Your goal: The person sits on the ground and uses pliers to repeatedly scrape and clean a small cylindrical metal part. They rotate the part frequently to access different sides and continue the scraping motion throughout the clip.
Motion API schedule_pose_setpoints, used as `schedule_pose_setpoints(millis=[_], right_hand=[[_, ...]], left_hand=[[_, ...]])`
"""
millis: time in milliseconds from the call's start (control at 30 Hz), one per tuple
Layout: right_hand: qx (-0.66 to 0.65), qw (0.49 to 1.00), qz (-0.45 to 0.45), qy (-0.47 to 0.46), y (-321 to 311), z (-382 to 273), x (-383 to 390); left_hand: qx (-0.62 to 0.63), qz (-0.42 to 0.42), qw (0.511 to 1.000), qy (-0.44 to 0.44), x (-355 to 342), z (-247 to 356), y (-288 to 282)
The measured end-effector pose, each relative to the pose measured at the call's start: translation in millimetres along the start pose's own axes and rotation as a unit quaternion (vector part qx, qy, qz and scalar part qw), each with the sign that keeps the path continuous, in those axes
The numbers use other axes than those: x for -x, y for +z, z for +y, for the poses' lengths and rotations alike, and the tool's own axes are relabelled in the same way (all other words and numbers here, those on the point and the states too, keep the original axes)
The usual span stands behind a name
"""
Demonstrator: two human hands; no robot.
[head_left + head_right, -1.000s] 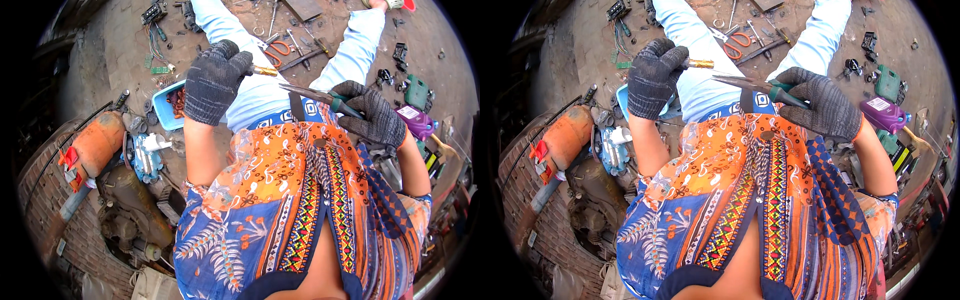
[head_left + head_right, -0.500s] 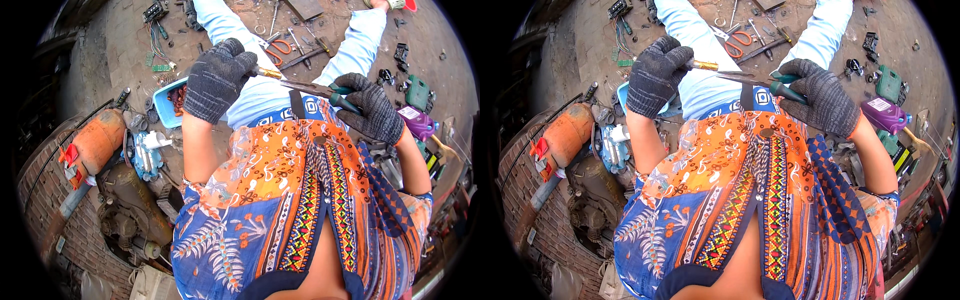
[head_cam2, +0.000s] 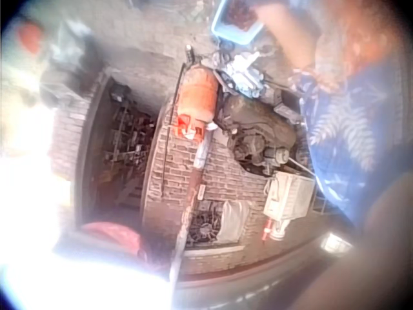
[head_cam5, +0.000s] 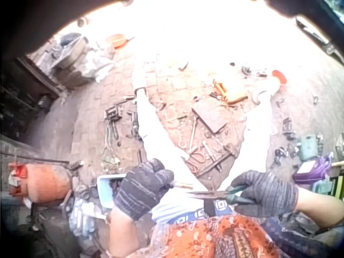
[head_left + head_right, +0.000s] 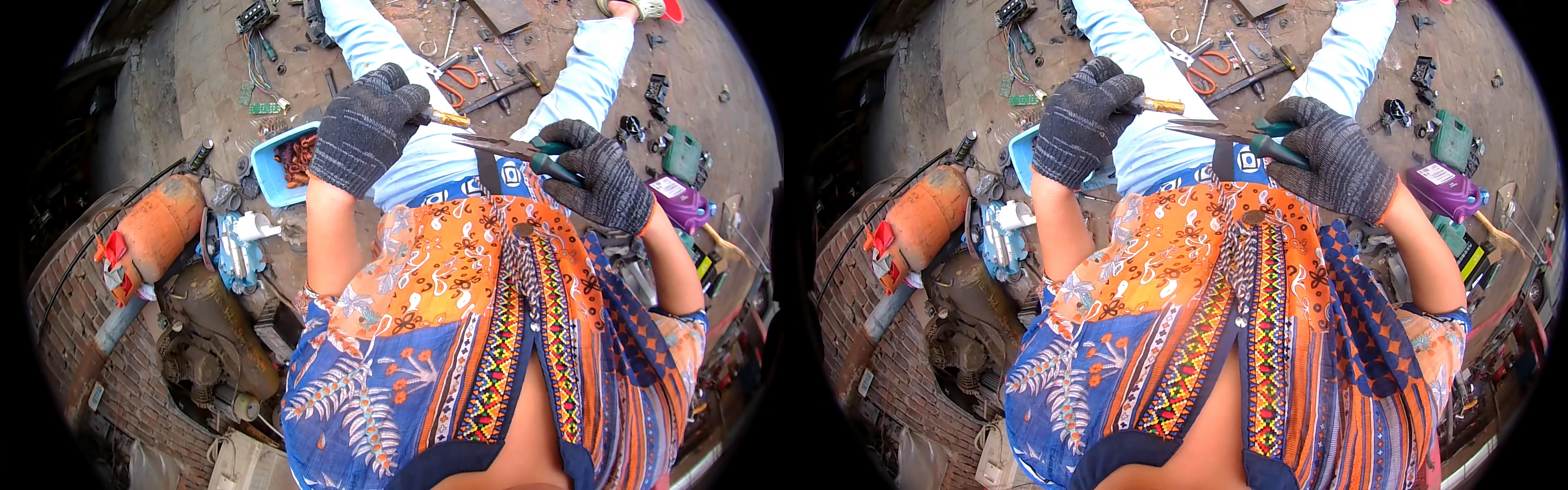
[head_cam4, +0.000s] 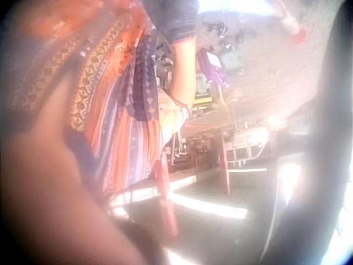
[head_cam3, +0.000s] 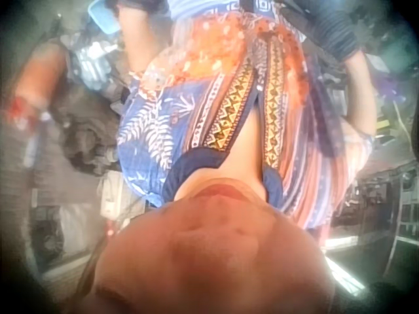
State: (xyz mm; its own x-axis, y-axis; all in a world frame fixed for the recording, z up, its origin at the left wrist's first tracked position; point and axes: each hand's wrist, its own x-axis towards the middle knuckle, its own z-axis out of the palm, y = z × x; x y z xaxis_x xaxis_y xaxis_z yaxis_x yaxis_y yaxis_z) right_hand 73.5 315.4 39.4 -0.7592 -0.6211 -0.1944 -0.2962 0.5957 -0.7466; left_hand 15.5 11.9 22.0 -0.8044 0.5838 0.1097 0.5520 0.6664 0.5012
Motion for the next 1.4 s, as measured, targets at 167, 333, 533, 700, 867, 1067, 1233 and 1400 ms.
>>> schedule_pose_setpoints(millis=[167,333,533,700,867,1067,1233,1400], right_hand=[[0.025,1.0,0.005,0.002,-6,-6,4],[0.017,1.0,0.001,0.004,-4,-2,5],[0.012,1.0,0.0,0.021,0,1,6],[0.027,1.0,-0.003,0.011,0,1,6],[0.02,1.0,-0.007,0.006,-2,-1,6],[0.05,0.999,0.002,-0.013,2,0,3],[0.067,0.997,-0.008,-0.024,4,2,2],[0.03,0.997,-0.053,-0.047,4,5,4]], left_hand=[[-0.014,-0.014,1.0,-0.022,8,-2,-1],[-0.022,-0.019,0.999,-0.02,9,0,-2],[-0.023,-0.03,0.999,-0.015,6,-2,1],[-0.006,-0.028,0.999,-0.017,9,-2,2],[-0.001,-0.019,1.0,-0.016,10,0,1],[0.0,-0.041,0.999,-0.017,8,-2,3],[0.006,-0.087,0.996,0.016,1,-13,10],[0.041,-0.13,0.991,0.0,3,-2,1]])
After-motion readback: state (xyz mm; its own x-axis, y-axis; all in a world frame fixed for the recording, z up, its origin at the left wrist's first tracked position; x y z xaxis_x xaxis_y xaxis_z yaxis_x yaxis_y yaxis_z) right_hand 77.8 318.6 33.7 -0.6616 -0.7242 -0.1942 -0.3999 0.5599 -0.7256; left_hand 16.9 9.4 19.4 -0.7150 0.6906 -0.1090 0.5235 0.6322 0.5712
